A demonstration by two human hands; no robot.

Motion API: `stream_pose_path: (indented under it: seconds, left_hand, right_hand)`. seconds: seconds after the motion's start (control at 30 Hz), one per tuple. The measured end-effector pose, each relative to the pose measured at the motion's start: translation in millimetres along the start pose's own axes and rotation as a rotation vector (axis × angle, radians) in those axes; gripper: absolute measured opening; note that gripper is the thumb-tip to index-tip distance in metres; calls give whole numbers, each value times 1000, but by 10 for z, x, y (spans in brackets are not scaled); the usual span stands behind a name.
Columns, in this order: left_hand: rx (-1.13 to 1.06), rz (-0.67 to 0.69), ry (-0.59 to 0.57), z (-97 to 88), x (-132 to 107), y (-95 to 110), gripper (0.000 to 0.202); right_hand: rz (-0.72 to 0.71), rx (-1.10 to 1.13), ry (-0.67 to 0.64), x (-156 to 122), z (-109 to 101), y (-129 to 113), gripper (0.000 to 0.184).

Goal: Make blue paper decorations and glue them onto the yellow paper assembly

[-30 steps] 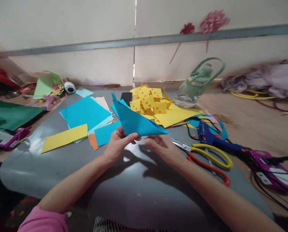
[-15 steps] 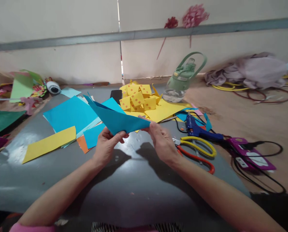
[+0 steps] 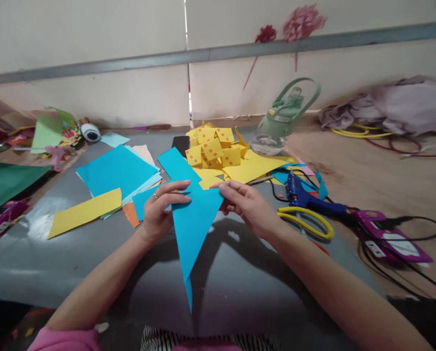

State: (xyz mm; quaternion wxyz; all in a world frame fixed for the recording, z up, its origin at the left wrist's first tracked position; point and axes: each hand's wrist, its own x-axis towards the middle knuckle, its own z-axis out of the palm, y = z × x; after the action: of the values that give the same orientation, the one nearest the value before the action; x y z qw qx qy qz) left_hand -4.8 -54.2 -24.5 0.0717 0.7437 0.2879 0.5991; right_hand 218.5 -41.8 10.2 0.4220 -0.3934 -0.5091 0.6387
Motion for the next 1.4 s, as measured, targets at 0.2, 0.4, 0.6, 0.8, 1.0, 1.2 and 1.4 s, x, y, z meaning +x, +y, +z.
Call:
stream_pose_path:
  seconds: [0.2,0.4,0.6,0.8,1.0,1.2,1.4]
  left_hand:
    - [-319,-517,-47,-9,84,-46,30]
    - [-570,-1147,-453,-19,159,14,36]
    - [-671,-1246,-375,90,107,123,32]
    - [-644,-1219,-379,123,70,121,35]
    - [-639,-1209,-391,135,61,148,37]
    - [-679,-1191,-334,170,46,161,33]
    - [-742,-1294,-244,157,45,126,32]
  right_hand:
    - [-124,-79,38,13,-55,-47,30]
    - [-116,-399,-56,-14,-49,-13,22]
    - [-44,-243,-42,13,32,46,35]
    - [-84,-302,3,-3,86,145,34]
    - [-128,-340,55,-13,77,191,35]
    - [-152,-348,79,-9,90,175,35]
    - [-184,-109,131,-20,85,47,30]
